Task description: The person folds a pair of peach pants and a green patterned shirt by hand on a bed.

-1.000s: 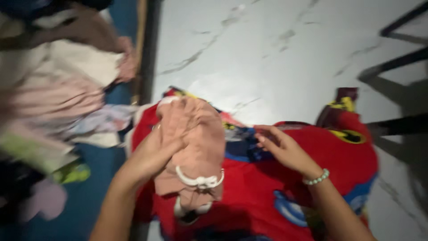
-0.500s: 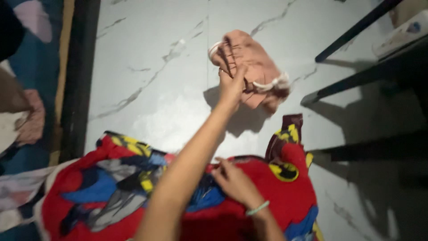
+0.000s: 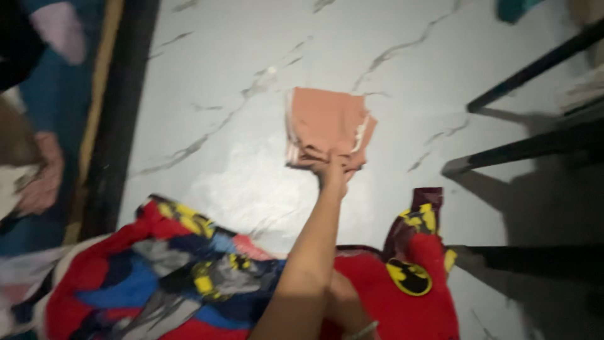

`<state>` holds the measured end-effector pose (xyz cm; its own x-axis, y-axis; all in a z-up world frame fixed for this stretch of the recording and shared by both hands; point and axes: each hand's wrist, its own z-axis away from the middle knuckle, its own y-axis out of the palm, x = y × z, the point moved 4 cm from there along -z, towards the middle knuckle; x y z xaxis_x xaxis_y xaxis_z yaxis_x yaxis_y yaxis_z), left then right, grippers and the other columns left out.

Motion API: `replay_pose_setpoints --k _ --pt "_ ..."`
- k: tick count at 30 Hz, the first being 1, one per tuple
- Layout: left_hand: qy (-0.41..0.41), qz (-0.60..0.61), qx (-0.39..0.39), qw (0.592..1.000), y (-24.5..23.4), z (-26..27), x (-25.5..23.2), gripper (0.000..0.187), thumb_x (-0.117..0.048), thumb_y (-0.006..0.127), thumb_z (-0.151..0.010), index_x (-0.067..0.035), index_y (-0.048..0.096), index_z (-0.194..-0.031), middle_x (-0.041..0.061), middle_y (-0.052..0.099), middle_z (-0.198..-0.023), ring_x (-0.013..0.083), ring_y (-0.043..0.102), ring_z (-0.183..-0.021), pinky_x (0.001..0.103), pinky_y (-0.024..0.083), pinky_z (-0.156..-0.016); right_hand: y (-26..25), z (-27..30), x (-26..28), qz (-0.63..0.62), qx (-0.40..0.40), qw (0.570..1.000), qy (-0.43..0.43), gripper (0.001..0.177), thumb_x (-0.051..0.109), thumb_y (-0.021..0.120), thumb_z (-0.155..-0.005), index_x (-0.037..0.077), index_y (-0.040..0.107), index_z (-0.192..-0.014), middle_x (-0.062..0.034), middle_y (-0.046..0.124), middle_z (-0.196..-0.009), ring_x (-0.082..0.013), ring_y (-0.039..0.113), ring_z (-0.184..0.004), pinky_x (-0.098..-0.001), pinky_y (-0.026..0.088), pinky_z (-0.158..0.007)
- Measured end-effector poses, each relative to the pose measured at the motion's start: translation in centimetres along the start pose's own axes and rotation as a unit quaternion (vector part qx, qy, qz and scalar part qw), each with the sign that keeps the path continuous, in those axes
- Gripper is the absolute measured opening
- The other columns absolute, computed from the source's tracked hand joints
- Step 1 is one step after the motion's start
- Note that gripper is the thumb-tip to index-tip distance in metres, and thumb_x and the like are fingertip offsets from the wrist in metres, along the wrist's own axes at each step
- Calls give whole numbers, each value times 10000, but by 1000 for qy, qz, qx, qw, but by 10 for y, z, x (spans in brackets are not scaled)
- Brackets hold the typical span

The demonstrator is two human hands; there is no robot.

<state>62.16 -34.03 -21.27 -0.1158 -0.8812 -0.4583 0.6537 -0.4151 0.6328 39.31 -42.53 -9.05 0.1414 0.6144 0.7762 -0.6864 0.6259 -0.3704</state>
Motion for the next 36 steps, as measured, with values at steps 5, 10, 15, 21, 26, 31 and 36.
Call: replay_pose_setpoints --k 5,10,15,21,26,31,36 --pt "-57 -106 -30 992 -19 4 -6 916 -83 695 -855 -285 53 -1477 171 608 -1132 313 639 -815 514 539 -722 31 -10 28 24 2 1000 -1 426 291 642 -924 35 624 -1265 -175 760 -1166 -269 733 -1099 -363 552 -940" --pt "-128 -160 138 969 -116 -4 -47 497 -316 696 -931 -37 547 -1314 182 621 -1188 311 751 -859 421 630 -718 30 -6 31 91 -44 995 -15 455 341 622 -939 64 625 -1300 -176 759 -1159 -248 742 -1074 -349 558 -923" --pt "192 -423 134 875 -198 62 -243 346 -181 744 -855 -16 642 -1142 85 725 -894 230 705 -740 359 563 -584 31 -7 12 121 -35 992 5 467 352 621 -947 84 610 -1329 -180 771 -1144 -257 749 -1071 -357 557 -928" --pt "491 -470 -108 725 -268 300 -452 282 -147 635 -980 -65 639 -1249 88 721 -1070 176 705 -890 301 559 -731 29 -9 6 164 -29 986 18 463 353 610 -955 92 617 -1337 -190 775 -1131 -270 753 -1051 -367 563 -919" --pt "559 -538 -346 528 -295 412 -518 296 -134 690 -937 -69 651 -1223 171 626 -1226 339 615 -1131 449 481 -928 33 -4 10 181 -42 982 17 445 353 618 -947 95 650 -1308 -184 788 -1112 -275 767 -1029 -372 571 -904" --pt "637 -538 -427 351 -326 405 -612 612 -114 708 -966 -19 506 -1535 351 296 -1532 525 253 -1442 602 269 -1178 35 3 14 223 -53 973 15 424 355 618 -956 105 670 -1294 -188 799 -1072 -290 780 -983 -381 581 -886" --pt "454 -603 -541 371 -351 390 -676 431 -245 738 -810 -134 643 -1216 179 456 -1474 450 315 -1398 595 264 -1120 40 17 31 253 -66 964 44 418 370 597 -971 136 657 -1312 -187 796 -1062 -296 777 -999 -386 579 -887"
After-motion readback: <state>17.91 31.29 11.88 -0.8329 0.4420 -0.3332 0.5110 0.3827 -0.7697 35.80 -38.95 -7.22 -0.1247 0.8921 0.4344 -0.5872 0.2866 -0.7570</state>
